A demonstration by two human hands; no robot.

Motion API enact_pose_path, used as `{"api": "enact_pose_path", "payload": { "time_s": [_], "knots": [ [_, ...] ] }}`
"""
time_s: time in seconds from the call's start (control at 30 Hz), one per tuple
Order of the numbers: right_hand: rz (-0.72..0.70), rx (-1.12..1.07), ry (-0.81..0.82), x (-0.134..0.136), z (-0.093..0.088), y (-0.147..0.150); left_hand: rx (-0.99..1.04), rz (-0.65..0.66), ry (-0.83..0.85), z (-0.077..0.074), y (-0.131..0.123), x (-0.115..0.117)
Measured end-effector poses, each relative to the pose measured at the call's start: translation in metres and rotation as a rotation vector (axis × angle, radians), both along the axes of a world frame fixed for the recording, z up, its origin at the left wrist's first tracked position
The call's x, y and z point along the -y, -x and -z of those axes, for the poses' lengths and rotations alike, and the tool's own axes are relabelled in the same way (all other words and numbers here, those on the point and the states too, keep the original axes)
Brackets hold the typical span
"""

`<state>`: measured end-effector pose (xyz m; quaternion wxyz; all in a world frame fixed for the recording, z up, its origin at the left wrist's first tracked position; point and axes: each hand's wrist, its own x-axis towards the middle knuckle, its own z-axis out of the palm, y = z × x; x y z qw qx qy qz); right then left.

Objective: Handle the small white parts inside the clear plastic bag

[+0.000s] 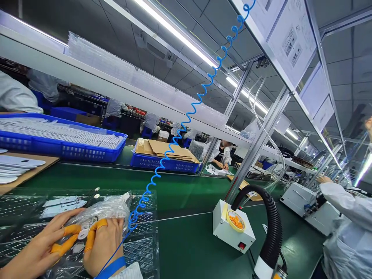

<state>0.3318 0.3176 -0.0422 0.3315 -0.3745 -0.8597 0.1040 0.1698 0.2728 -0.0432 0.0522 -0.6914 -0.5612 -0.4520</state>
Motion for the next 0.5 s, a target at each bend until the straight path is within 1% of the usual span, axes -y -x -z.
{"api": "enact_pose_path", "payload": {
  "time_s": [0.07,0.13,0.2,0.27,0.33,0.4,0.5],
  "knots": [
    [-0.005,-0.005,0.010,0.000,0.001,0.000,0.076,0.032,0.079,0.005,0.000,0.000],
    [-0.011,-0.032,0.021,0.001,0.002,0.001,0.111,0.042,0.098,0.012,0.000,-0.001],
    [-0.022,-0.063,0.021,0.003,0.004,0.002,0.047,0.046,0.078,0.017,0.002,-0.002],
    [-0.036,-0.090,0.015,0.005,0.009,0.005,-0.034,0.033,0.059,0.019,0.004,0.000],
    [-0.017,-0.125,-0.015,0.006,0.019,0.009,-0.083,0.011,0.069,0.016,0.004,0.004],
    [0.040,-0.185,-0.077,0.004,0.033,0.013,-0.111,-0.002,0.122,0.012,0.002,0.009],
    [0.054,-0.230,-0.171,-0.002,0.052,0.018,-0.091,-0.022,0.201,0.008,-0.002,0.015]
  ]
}}
